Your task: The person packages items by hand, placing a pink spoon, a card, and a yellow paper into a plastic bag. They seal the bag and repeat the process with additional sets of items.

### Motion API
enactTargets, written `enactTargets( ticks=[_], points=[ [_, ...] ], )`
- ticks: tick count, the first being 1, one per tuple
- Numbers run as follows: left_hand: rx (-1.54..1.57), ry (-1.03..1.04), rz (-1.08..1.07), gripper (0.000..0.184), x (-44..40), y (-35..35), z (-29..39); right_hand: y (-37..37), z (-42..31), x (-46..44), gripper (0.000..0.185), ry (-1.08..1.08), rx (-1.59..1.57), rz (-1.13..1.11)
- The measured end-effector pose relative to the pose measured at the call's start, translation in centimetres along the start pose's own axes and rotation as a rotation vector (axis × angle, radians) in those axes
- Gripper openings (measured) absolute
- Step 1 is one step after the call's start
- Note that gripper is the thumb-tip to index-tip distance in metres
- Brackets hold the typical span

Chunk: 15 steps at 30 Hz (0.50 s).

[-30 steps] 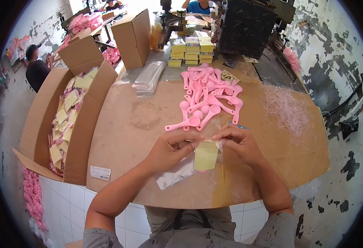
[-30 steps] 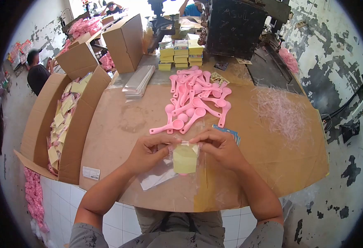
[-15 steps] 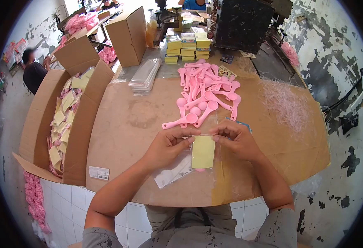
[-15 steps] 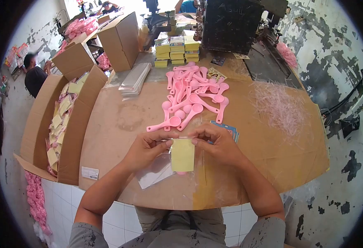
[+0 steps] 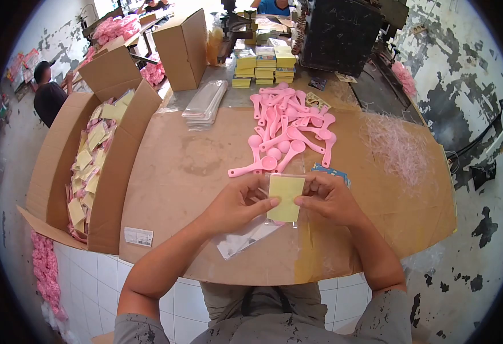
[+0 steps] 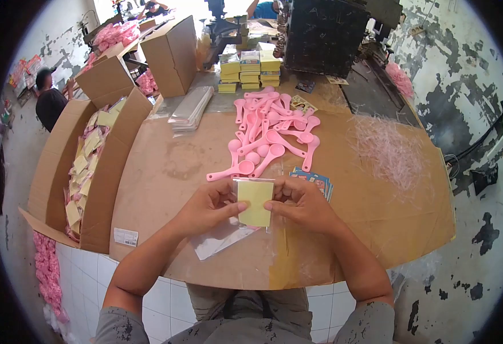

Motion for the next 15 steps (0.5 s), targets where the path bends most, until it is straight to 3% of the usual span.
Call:
enactTargets(
  ticks=[2, 5, 7, 9, 12, 15],
  points=[
    [-0.058, -0.102, -0.119, 0.034, 0.1, -0.9, 0.3, -0.1, -0.9, 0.0, 0.032, -0.049, 0.004, 0.043],
    [-0.125, -0.042, 0.154, 0.031, 0.2, -2.9, 2.6, -1.5, -1.9, 0.3, 0.031, -0.057, 0.173, 0.181],
    [0.008, 0.359, 0.642, 0.029, 0.3, -5.9, 3.7, -3.3, -2.2, 0.5, 0.031, -0.041, 0.326, 0.287],
    [0.5, 0.659, 0.784, 0.03, 0.3, -6.4, 7.7, -5.5, -2.3, 0.6, 0.032, -0.039, 0.471, 0.404],
    [0.483, 0.605, 0.652, 0.034, 0.0, -8.0, 5.4, -7.1, -2.9, 1.1, 0.035, -0.039, 0.835, 0.392],
    [-0.163, 0.246, 0.42, 0.037, -1.0, -6.1, 1.7, -7.5, -2.8, 1.7, 0.033, 0.082, 0.918, 0.258]
  ],
)
Point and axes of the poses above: each hand's wrist, its own x-axis away from the middle knuckle, its own y-axis out of the palm, z = x × y, the point moved 1 cm from there along -x, towards the middle knuckle, and after that the axes turned 1 degree about -z, right-handed, at the moved point
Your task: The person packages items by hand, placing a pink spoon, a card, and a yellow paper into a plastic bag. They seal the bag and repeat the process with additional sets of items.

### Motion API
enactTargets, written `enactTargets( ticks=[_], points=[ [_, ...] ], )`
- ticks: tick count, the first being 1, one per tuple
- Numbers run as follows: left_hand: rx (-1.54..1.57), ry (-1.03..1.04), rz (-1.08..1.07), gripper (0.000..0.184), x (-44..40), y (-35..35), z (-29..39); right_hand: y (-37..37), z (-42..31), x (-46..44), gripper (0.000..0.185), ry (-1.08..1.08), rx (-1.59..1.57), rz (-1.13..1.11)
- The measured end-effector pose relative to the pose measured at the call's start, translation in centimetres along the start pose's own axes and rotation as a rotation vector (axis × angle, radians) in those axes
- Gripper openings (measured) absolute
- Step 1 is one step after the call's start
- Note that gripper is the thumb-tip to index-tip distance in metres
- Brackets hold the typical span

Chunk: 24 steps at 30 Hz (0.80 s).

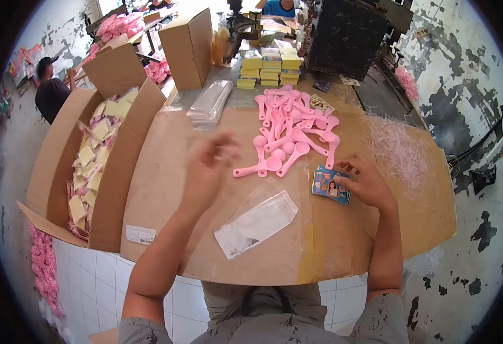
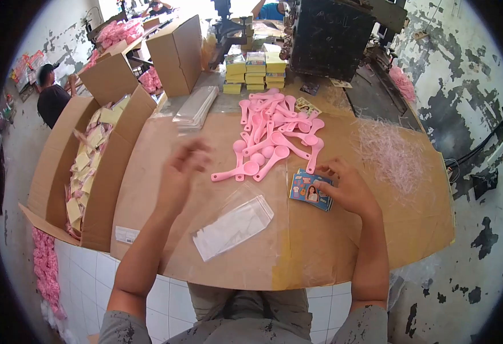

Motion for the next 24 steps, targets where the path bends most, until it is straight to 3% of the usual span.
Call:
enactTargets(
  ticks=[3, 6, 15, 18, 21, 24],
  points=[
    [-0.634, 0.064, -0.355, 0.037, 2.0, 2.8, 0.7, 0.6, 0.9, -0.4, 0.03, 0.06, -0.029, -0.072],
    [-0.743, 0.16, -0.372, 0.033, 3.2, 3.7, -0.4, 0.5, 0.7, -0.5, 0.026, 0.069, -0.07, -0.042],
    [-0.597, -0.095, -0.434, 0.039, 2.7, 3.4, -1.4, 0.2, 0.2, -0.4, 0.019, 0.047, -0.088, 0.089],
    [-0.638, 0.02, -0.391, 0.038, 2.7, 3.4, -0.4, 1.4, -0.6, -0.3, 0.021, 0.017, -0.452, 0.09],
    [-0.741, 0.073, -0.296, 0.036, 2.5, 3.3, -0.1, 3.3, -2.1, 0.0, 0.022, 0.003, -0.364, 0.0],
    [-0.769, 0.06, -0.336, 0.031, 2.9, 3.0, -1.3, 4.6, -3.5, 0.4, 0.023, -0.085, -0.234, 0.042]
  ],
)
Point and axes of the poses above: each hand's wrist, its own x-axis away from the middle knuckle, its own y-axis out of the palm, z = x × y, the point moved 1 cm from there along -x, towards the middle knuckle, and after that the axes turned 1 degree about -z, right-handed, at the moved point
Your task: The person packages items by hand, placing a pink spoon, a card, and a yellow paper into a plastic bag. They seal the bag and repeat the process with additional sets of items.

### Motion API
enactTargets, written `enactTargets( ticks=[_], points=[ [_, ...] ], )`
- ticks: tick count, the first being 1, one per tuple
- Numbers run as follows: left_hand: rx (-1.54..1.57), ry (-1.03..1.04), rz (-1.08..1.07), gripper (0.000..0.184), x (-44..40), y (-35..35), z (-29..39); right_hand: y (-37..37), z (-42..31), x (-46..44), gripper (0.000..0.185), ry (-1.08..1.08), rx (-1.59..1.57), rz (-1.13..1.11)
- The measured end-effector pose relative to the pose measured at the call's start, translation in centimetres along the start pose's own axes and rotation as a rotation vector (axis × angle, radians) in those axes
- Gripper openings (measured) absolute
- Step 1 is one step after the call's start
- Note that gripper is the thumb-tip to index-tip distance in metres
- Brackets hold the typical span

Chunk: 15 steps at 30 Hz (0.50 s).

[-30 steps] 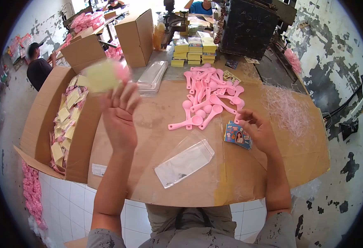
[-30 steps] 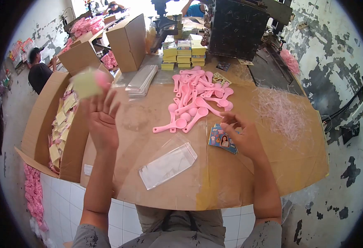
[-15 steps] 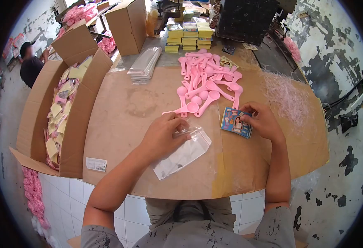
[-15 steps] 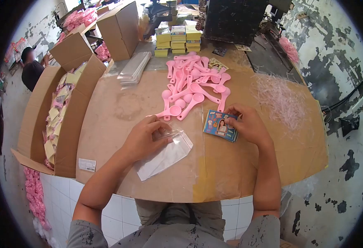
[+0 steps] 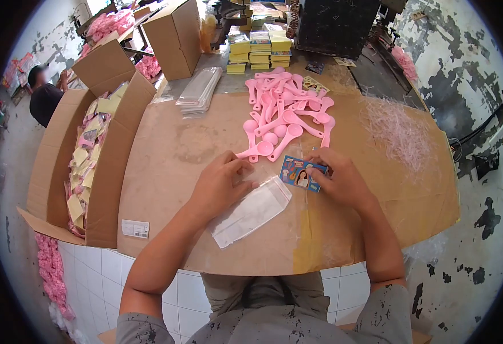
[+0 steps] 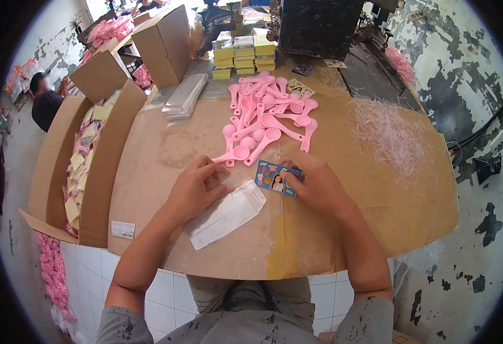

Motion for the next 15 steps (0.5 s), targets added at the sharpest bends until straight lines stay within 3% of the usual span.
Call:
enactTargets(
  ticks=[6, 9, 12, 15],
  points=[
    [0.126, 0.002, -0.016, 0.018, -0.3, -0.2, 0.5, 0.3, 0.1, -0.1, 0.024, -0.08, 0.001, 0.08],
    [0.835, -0.174, -0.129, 0.018, -0.5, 0.8, -0.6, 0.7, 0.3, -0.1, 0.023, -0.042, -0.19, 0.112],
    [0.948, -0.166, -0.191, 0.029, -0.3, 0.5, 0.6, 0.8, -0.5, -0.1, 0.026, -0.005, -0.48, 0.061],
    [0.941, -0.198, -0.145, 0.041, -0.4, 0.5, 1.6, 0.6, -0.4, 0.1, 0.029, 0.027, -0.529, 0.058]
  ],
)
Point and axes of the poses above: each hand's wrist, its own x-axis away from the middle knuckle, its own y-axis out of the palm, z = x × y, the point moved 1 cm from there along -x, towards the middle knuckle, and after that the axes turned 1 degree about -z, right-handed, at the moved point
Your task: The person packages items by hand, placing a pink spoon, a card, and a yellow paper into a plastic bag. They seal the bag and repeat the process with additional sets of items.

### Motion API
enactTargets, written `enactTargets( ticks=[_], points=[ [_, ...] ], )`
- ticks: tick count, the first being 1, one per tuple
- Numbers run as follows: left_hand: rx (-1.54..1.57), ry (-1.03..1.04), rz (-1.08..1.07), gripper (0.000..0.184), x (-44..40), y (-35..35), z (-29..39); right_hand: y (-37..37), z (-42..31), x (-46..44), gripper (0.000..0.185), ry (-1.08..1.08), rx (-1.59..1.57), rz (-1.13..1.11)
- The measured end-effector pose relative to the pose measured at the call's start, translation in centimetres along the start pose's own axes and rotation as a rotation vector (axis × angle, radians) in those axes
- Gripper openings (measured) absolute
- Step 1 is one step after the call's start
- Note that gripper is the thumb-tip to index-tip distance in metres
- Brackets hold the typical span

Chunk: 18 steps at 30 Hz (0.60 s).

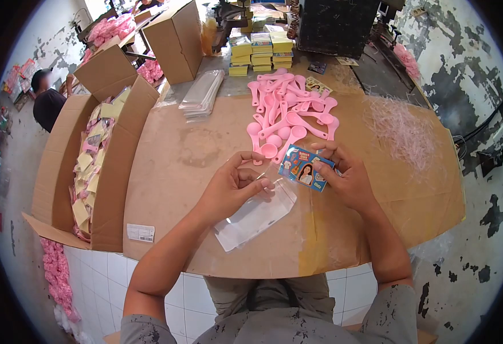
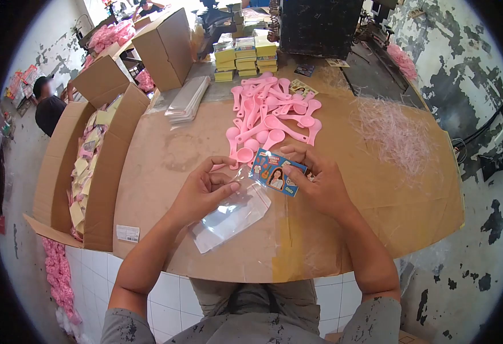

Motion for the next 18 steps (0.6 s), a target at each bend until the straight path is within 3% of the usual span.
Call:
enactTargets(
  ticks=[12, 18],
  points=[
    [-0.028, -0.03, -0.053, 0.05, 0.3, 0.1, -0.3, 0.0, 0.6, 0.2, 0.024, -0.093, 0.133, -0.071],
    [-0.151, -0.009, -0.095, 0.049, 0.4, 0.3, -1.5, 0.4, 0.3, 0.0, 0.023, -0.277, 0.395, -0.182]
  ],
)
Point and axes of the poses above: each hand's wrist, its own x-axis away from the middle knuckle, its own y-axis out of the palm, z = x × y, the point moved 1 cm from there along -x, towards the middle knuckle, and after that the axes turned 1 degree about -z, right-handed, at the moved point
